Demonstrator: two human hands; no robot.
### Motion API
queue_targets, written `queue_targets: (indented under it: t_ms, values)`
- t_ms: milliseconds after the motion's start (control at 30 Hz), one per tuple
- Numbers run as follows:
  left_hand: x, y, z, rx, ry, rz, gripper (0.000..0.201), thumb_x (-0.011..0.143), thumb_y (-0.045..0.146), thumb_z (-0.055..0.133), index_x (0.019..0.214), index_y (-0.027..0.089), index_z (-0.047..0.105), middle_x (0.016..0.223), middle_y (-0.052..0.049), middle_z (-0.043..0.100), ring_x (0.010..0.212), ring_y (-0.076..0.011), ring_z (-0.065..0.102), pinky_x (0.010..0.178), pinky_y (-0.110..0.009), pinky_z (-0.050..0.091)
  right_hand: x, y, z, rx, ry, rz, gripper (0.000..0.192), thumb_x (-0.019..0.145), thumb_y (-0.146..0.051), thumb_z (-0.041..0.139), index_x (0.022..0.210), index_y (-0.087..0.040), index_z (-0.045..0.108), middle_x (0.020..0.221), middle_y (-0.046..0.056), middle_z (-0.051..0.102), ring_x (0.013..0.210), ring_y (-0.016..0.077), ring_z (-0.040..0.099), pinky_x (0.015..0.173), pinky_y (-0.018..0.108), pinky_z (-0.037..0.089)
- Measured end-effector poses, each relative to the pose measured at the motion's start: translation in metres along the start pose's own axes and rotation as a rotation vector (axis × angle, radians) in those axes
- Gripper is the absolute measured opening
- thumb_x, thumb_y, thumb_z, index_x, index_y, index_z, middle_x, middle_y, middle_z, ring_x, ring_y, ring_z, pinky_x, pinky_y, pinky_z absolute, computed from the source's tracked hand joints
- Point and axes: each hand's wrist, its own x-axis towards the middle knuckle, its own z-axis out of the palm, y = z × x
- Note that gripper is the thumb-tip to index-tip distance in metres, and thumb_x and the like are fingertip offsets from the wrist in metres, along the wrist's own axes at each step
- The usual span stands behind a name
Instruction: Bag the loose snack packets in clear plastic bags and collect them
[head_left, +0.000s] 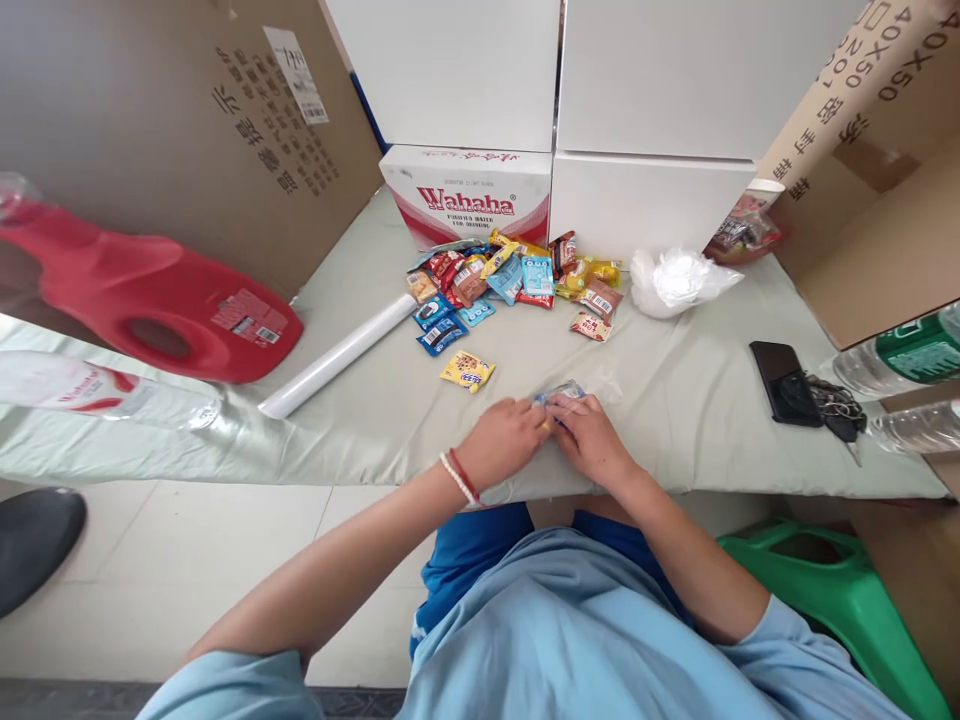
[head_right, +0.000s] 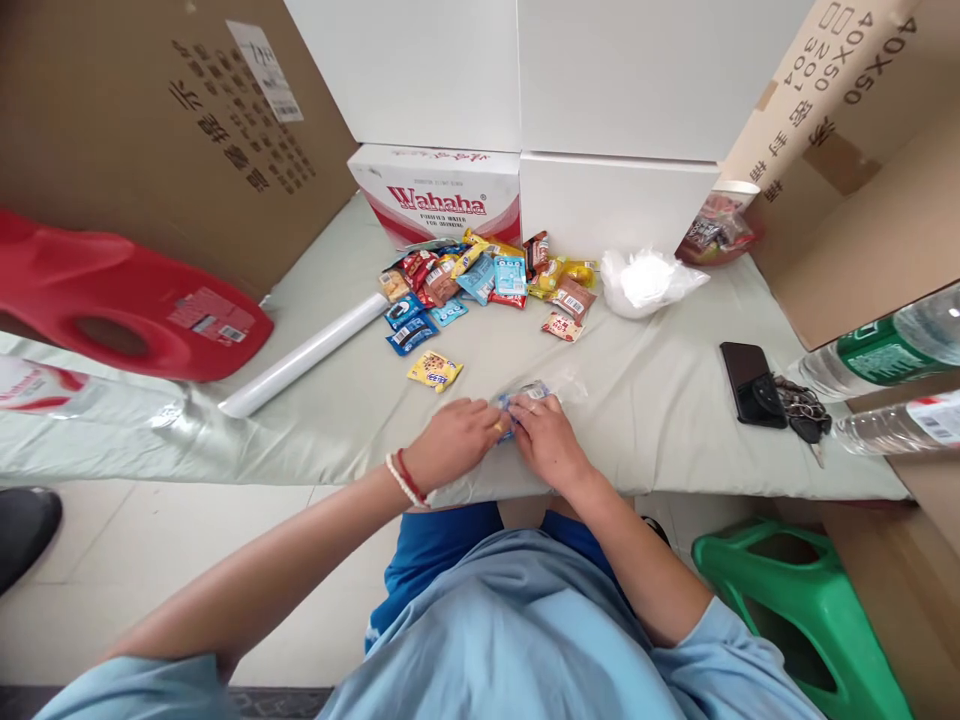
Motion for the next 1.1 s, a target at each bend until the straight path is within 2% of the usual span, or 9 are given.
queue_targets:
  t_ms: [200,333,467,533,667,833,900,1000,1100]
  values:
    - [-0.033,0.024,0.046,0.020,-0.047,-0.067,0.049,0.103,0.014,0.039,0.152,0.014,0.045,0.101,-0.012,0.069,0.098,-0.0256,0.063,0.078,-0.037,0.047,-0.020,0.018,-0.001,0.558,0.176,0.281,0.029,0.100,-0.043,0.058,0.108,-0.025,0.079,0.125,0.009,0.075,0.115,0.0263,0.069,0.103,0.049,0.055]
    - [-0.037,0.028,0.051,-0.001,-0.026,-0.117,0.054,0.101,0.013,0.040,0.155,0.014,0.042,0.100,-0.012,0.068,0.098,-0.0269,0.063,0.079,-0.039,0.048,-0.031,0.006,-0.015,0.353,0.437,0.315,0.031,0.103,-0.042,0.053,0.113,-0.025,0.077,0.114,0.010,0.075,0.106,0.0262,0.070,0.098,0.049,0.057]
    - [-0.046,0.028,0.050,-0.157,0.079,-0.161,0.045,0.102,0.025,0.042,0.144,0.016,0.056,0.098,-0.012,0.067,0.095,-0.0276,0.062,0.081,-0.041,0.053,-0.025,-0.013,-0.015,-0.006,0.109,-0.033,0.033,0.102,-0.026,0.052,0.125,-0.031,0.075,0.140,0.009,0.065,0.123,0.0281,0.059,0.108,0.052,0.051]
    - [-0.053,0.027,0.053,-0.282,0.206,-0.299,0.040,0.104,0.028,0.037,0.136,0.020,0.060,0.103,-0.011,0.066,0.096,-0.0240,0.064,0.085,-0.038,0.055,-0.018,-0.013,-0.007,-0.066,-0.023,-0.101,0.034,0.101,-0.022,0.052,0.124,-0.029,0.076,0.146,0.009,0.060,0.119,0.0280,0.059,0.103,0.050,0.054]
    - [-0.059,0.030,0.057,-0.274,0.338,-0.765,0.040,0.103,0.036,0.044,0.136,0.019,0.057,0.121,-0.013,0.061,0.098,-0.0235,0.067,0.075,-0.035,0.057,-0.014,0.001,0.011,-0.047,-0.023,-0.099,0.032,0.101,-0.019,0.052,0.118,-0.027,0.078,0.142,0.011,0.062,0.112,0.0261,0.058,0.098,0.047,0.055]
    - [-0.059,0.033,0.031,-0.207,0.177,-0.818,0.017,0.092,0.033,0.064,0.083,0.020,0.068,0.100,-0.012,0.064,0.103,-0.0323,0.059,0.080,-0.043,0.052,-0.017,0.012,0.018,0.031,0.055,-0.109,0.031,0.101,-0.017,0.055,0.116,-0.028,0.079,0.140,0.009,0.063,0.103,0.0231,0.059,0.093,0.043,0.056]
    - [-0.056,0.032,0.020,-0.413,0.270,-0.861,0.021,0.089,0.031,0.066,0.071,0.020,0.061,0.091,-0.009,0.064,0.092,-0.0264,0.061,0.079,-0.040,0.050,-0.017,0.014,0.019,0.058,0.069,-0.122,0.030,0.100,-0.017,0.056,0.116,-0.028,0.079,0.138,0.009,0.064,0.104,0.0234,0.060,0.093,0.044,0.056]
    - [-0.034,0.030,0.015,-1.045,0.434,-0.946,0.030,0.084,0.038,0.069,0.067,0.021,0.051,0.066,0.001,0.056,0.065,-0.0151,0.056,0.067,-0.029,0.047,-0.015,0.014,0.019,0.088,0.070,-0.123,0.031,0.100,-0.017,0.055,0.118,-0.029,0.078,0.139,0.008,0.065,0.110,0.0246,0.061,0.097,0.046,0.055]
    - [0.002,0.029,0.023,-1.554,0.588,-0.925,0.030,0.084,0.046,0.068,0.073,0.020,0.056,0.066,0.001,0.063,0.067,-0.0149,0.062,0.070,-0.028,0.050,-0.016,0.014,0.016,0.136,0.050,-0.128,0.035,0.101,-0.017,0.052,0.126,-0.027,0.074,0.143,0.009,0.063,0.121,0.0263,0.061,0.102,0.049,0.053]
